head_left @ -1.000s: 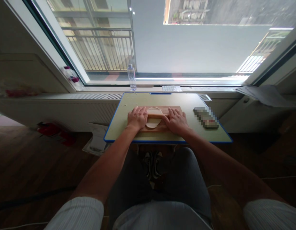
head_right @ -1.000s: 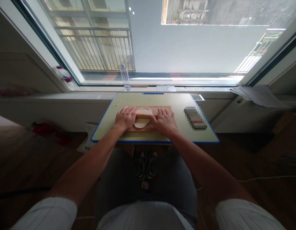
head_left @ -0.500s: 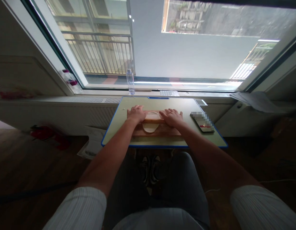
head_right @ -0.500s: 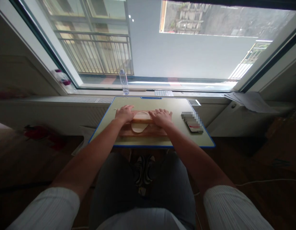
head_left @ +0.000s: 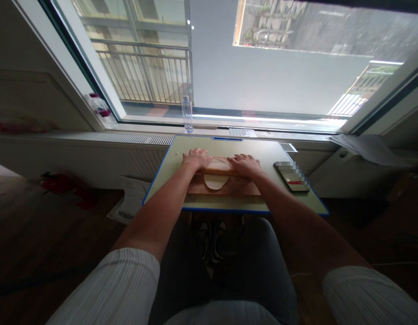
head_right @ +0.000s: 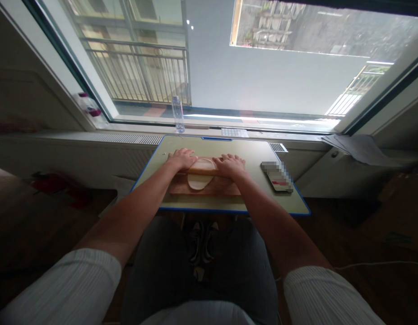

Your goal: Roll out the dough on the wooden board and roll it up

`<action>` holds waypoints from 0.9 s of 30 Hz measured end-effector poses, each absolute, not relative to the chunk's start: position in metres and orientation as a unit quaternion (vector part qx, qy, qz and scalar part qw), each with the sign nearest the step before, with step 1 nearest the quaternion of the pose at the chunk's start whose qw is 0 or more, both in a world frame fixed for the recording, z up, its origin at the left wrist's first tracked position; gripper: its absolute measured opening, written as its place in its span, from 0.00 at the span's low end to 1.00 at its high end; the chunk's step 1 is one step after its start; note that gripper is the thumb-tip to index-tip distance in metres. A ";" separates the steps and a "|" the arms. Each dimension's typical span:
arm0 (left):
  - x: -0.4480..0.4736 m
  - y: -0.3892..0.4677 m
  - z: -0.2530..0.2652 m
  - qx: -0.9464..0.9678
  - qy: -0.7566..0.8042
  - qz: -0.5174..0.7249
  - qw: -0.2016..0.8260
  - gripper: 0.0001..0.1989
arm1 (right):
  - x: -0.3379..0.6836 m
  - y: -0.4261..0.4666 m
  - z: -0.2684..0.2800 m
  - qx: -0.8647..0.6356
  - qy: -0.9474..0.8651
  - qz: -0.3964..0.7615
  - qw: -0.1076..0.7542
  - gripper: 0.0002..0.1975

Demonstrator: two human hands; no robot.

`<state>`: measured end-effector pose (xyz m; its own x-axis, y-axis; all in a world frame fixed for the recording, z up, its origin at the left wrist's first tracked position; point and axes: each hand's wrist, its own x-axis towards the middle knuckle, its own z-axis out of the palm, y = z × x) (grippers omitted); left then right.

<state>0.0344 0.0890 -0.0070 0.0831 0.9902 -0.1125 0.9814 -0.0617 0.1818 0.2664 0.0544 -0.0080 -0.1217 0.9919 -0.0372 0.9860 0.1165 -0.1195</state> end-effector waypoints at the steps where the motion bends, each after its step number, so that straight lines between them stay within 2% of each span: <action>1: 0.035 0.088 -0.007 0.725 0.679 0.016 0.113 0.38 | 0.266 0.052 -0.008 -0.665 -0.744 0.058 0.031 0.37; 4: 0.036 0.085 -0.006 0.721 0.682 0.005 0.121 0.39 | 0.265 0.046 -0.006 -0.684 -0.724 0.076 0.051 0.37; 18: 0.034 0.069 -0.005 0.722 0.683 -0.006 0.114 0.35 | 0.264 0.037 -0.011 -0.688 -0.722 0.068 0.032 0.40; 27: 0.034 0.056 -0.004 0.719 0.687 0.016 0.105 0.34 | 0.264 0.027 -0.012 -0.680 -0.729 0.060 0.048 0.39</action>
